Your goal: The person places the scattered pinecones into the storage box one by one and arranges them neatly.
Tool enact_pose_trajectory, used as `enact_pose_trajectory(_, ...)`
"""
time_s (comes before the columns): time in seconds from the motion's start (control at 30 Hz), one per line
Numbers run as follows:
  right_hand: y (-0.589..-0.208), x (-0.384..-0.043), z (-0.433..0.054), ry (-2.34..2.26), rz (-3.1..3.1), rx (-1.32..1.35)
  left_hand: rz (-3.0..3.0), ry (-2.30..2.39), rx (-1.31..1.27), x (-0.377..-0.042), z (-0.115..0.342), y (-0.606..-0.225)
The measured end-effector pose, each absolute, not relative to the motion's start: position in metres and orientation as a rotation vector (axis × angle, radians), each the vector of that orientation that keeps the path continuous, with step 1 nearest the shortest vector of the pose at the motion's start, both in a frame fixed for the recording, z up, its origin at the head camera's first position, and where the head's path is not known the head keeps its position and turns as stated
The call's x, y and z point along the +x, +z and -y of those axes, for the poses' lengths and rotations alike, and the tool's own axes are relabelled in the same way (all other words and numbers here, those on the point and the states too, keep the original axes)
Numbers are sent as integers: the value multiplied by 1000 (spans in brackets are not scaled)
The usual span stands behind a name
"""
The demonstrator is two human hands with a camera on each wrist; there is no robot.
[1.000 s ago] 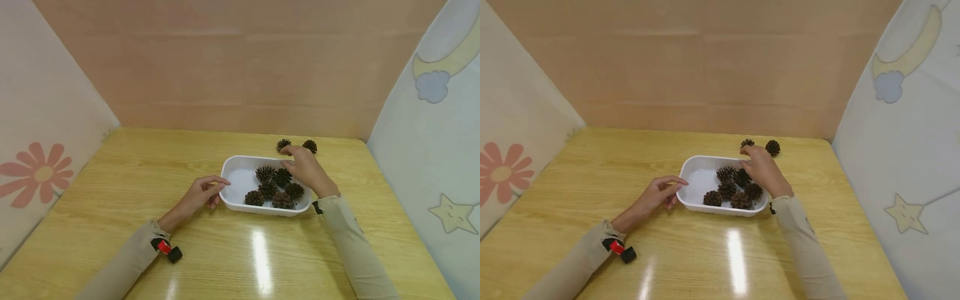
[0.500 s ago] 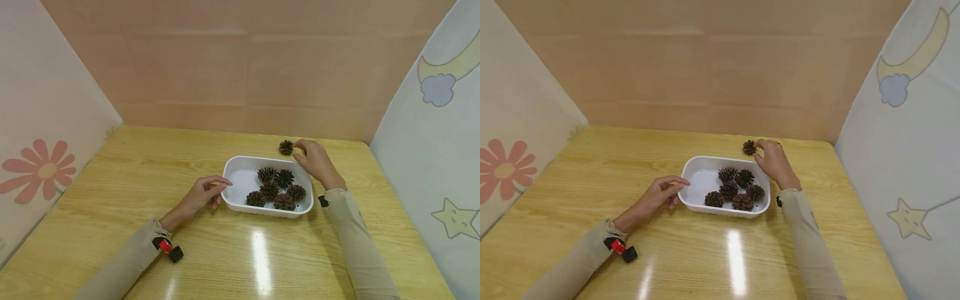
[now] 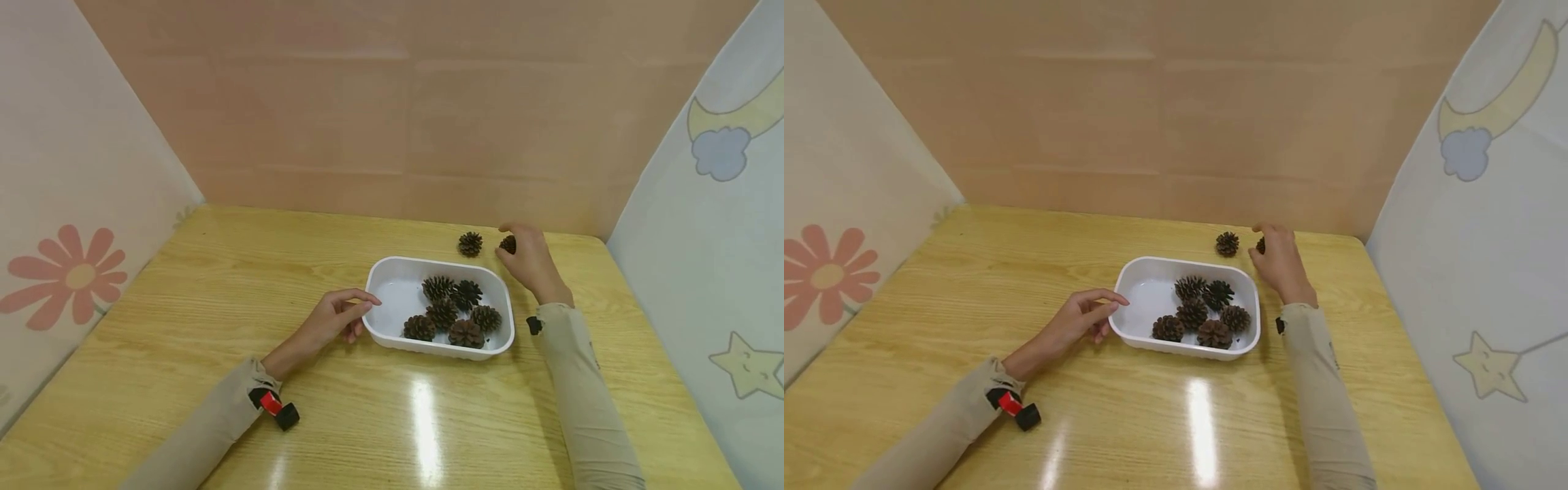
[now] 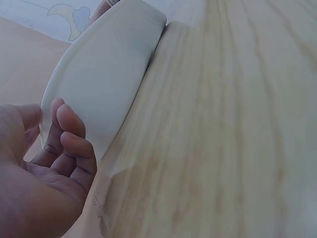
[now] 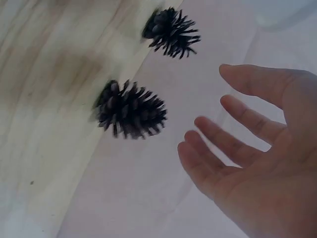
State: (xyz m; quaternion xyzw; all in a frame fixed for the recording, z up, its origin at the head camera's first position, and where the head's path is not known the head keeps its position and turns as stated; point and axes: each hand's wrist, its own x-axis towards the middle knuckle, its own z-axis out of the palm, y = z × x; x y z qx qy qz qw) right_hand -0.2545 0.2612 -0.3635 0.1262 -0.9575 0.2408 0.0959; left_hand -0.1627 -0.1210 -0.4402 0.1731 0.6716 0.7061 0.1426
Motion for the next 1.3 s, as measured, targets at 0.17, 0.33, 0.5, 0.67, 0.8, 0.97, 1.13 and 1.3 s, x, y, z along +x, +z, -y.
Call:
enact_pose_trajectory(0.17,-370,-258,-271,743,2888,313,-1965,2023,511,-163,123,-438)
enact_pose_trajectory(0.33,-376,-264,-276,729,2953,305,-1961,2029,527,-164,125,-437)
enact_pose_trajectory(0.5,-381,-267,-280,708,2991,308,-1958,2030,534,-164,125,-436)
enact_pose_trajectory(0.67,-383,-264,-282,729,2968,263,-1951,2032,532,-163,124,-436)
enact_pose_trajectory(0.8,-385,-264,-281,729,2956,235,-1956,2032,517,-163,125,-436)
enact_pose_trajectory(0.97,-389,-264,-281,720,2933,221,-1959,2028,525,-163,125,-436)
enact_pose_trajectory(1.13,-392,-262,-282,727,2933,212,-1967,2023,556,-164,126,-436)
enact_pose_trajectory(1.3,-391,-263,-280,735,2935,195,-1967,2025,568,-163,126,-437)
